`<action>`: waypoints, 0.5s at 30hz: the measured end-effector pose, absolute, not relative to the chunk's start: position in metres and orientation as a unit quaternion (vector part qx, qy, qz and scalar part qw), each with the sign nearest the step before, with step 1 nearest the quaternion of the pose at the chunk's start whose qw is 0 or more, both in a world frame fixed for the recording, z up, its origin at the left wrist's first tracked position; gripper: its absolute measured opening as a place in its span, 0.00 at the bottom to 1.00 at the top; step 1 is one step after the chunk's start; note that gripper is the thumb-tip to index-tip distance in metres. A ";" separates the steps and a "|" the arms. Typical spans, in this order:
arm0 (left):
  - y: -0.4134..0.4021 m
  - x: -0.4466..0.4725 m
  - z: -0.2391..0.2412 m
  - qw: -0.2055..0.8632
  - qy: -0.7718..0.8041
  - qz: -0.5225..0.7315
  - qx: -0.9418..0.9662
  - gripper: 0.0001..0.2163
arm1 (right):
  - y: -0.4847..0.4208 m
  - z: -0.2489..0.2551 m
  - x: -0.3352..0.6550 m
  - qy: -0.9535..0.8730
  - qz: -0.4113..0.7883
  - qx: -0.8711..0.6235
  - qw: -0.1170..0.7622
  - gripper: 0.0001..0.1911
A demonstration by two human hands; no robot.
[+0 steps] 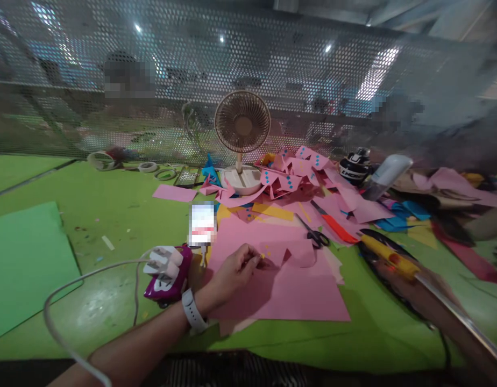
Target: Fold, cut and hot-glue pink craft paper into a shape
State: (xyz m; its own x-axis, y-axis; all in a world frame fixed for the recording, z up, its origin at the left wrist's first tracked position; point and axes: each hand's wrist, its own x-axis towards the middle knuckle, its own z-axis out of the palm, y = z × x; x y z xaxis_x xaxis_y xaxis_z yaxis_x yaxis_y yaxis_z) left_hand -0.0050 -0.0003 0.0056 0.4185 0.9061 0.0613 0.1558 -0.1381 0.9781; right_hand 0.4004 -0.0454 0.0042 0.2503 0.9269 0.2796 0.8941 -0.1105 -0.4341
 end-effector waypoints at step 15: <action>0.001 -0.004 0.006 0.544 0.371 0.387 0.645 0.07 | -0.044 0.008 0.460 -0.681 -0.031 -0.706 0.191 0.21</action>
